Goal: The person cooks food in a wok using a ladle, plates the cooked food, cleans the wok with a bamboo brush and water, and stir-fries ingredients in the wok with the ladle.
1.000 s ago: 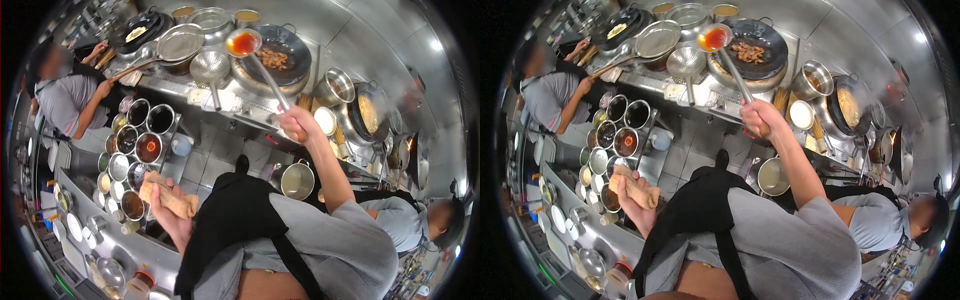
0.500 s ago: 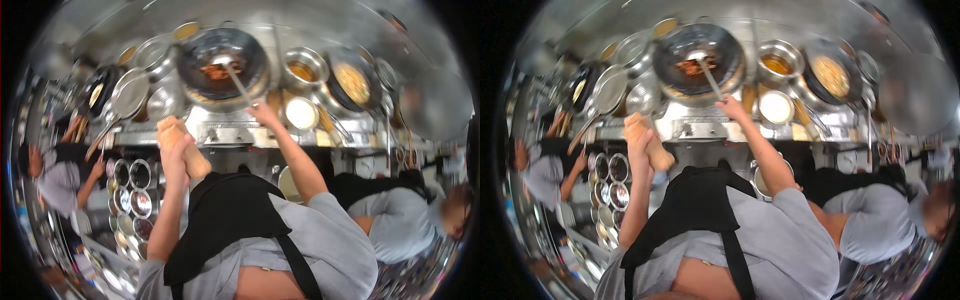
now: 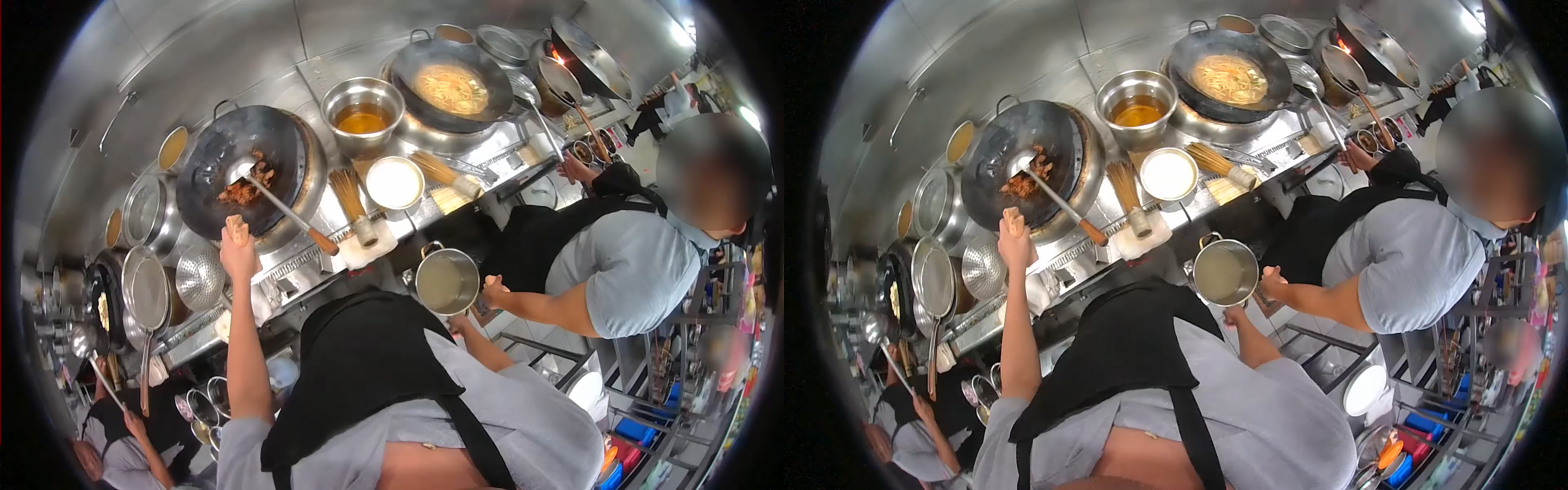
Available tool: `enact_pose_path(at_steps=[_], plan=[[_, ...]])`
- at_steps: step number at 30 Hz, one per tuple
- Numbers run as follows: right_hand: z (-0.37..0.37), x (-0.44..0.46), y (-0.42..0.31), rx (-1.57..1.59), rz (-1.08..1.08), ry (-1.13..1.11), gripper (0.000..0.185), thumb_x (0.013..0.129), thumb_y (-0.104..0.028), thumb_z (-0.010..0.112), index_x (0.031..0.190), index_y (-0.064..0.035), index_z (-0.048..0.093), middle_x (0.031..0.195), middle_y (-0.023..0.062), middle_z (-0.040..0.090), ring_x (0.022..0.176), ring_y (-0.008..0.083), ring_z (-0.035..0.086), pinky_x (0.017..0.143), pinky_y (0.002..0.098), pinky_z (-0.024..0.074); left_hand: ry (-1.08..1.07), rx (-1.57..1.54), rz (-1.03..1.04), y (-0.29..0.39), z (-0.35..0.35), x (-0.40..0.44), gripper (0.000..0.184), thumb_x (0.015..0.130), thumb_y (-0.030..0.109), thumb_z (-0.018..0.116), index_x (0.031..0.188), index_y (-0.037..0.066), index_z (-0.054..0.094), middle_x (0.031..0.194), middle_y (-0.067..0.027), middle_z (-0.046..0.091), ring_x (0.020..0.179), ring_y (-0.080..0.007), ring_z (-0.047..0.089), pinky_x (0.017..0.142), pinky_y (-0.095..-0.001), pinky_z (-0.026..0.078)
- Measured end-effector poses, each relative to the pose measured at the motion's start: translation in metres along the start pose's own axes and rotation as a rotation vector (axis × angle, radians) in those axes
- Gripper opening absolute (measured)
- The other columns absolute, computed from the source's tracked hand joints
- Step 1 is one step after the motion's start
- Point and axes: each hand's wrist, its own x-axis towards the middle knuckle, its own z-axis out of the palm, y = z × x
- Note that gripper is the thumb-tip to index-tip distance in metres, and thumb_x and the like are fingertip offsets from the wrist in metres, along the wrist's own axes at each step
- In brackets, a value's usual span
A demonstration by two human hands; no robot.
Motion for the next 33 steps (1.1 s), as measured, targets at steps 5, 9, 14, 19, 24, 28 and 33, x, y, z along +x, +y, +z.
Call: enact_pose_path(at_steps=[5, 9, 14, 19, 24, 28, 33], plan=[[0.025, -0.033, -0.012, 0.865, 0.745, 0.077, 0.011, 0.074, -0.011, 0.069, 0.080, -0.0026, 0.067, 0.079, 0.0141, 0.070, 0.062, 0.0279, 0.067, 0.060, 0.0360, 0.0582, 0.051, -0.069, 0.036, -0.001, 0.006, -0.003, 0.036, 0.074, 0.022, 0.067, 0.103, 0.008, 0.052, 0.093, -0.0185, 0.064, 0.090, -0.0411, 0.061, 0.076, -0.0469, 0.046], [0.062, 0.024, 0.019, 0.698, 0.119, 0.420, 0.031, 0.086, -0.023, 0.057, 0.097, 0.0059, 0.063, 0.082, 0.0208, 0.065, 0.076, 0.0312, 0.064, 0.066, 0.0432, 0.0485, 0.116, -0.064, 0.022, -0.001, 0.010, -0.010, 0.036, 0.074, 0.021, 0.067, 0.104, 0.008, 0.053, 0.093, -0.0178, 0.064, 0.088, -0.0403, 0.061, 0.075, -0.0465, 0.047], [-0.012, 0.067, -0.034, 0.691, 0.086, 0.151, 0.027, 0.087, -0.023, 0.055, 0.097, -0.0003, 0.063, 0.085, 0.0148, 0.065, 0.065, 0.0236, 0.062, 0.051, 0.0392, 0.0494, 0.166, -0.051, 0.044, -0.002, 0.015, -0.009, 0.037, 0.075, 0.021, 0.067, 0.107, 0.009, 0.053, 0.093, -0.0176, 0.064, 0.087, -0.0400, 0.062, 0.074, -0.0461, 0.047], [-0.079, 0.047, -0.095, 1.090, 0.158, 0.080, 0.019, 0.087, -0.021, 0.054, 0.084, -0.0028, 0.060, 0.069, 0.0088, 0.060, 0.054, 0.0195, 0.058, 0.046, 0.0337, 0.0476, 0.181, -0.056, 0.057, -0.005, 0.017, -0.012, 0.039, 0.074, 0.020, 0.067, 0.109, 0.009, 0.054, 0.092, -0.0183, 0.064, 0.086, -0.0408, 0.061, 0.074, -0.0468, 0.047], [-0.084, 0.035, -0.103, 1.100, 0.203, 0.059, 0.021, 0.087, -0.021, 0.054, 0.082, -0.0015, 0.061, 0.067, 0.0095, 0.059, 0.052, 0.0200, 0.057, 0.044, 0.0332, 0.0460, 0.192, -0.045, 0.056, -0.010, 0.020, -0.010, 0.039, 0.073, 0.020, 0.068, 0.107, 0.008, 0.053, 0.092, -0.0190, 0.063, 0.086, -0.0414, 0.061, 0.074, -0.0474, 0.047], [-0.016, 0.081, -0.033, 0.819, 0.095, 0.116, 0.019, 0.088, -0.016, 0.052, 0.089, -0.0001, 0.064, 0.070, 0.0126, 0.061, 0.049, 0.0204, 0.058, 0.041, 0.0334, 0.0458, 0.200, -0.065, 0.049, -0.002, 0.019, -0.013, 0.037, 0.074, 0.020, 0.067, 0.106, 0.007, 0.053, 0.092, -0.0194, 0.064, 0.086, -0.0419, 0.061, 0.074, -0.0481, 0.047], [-0.047, 0.008, -0.074, 0.859, 0.302, 0.079, 0.019, 0.088, -0.013, 0.053, 0.094, 0.0007, 0.064, 0.073, 0.0151, 0.064, 0.055, 0.0223, 0.062, 0.044, 0.0343, 0.0503, 0.203, -0.032, 0.035, -0.005, 0.021, -0.011, 0.037, 0.074, 0.022, 0.067, 0.106, 0.008, 0.053, 0.092, -0.0194, 0.064, 0.085, -0.0417, 0.062, 0.074, -0.0486, 0.048]])
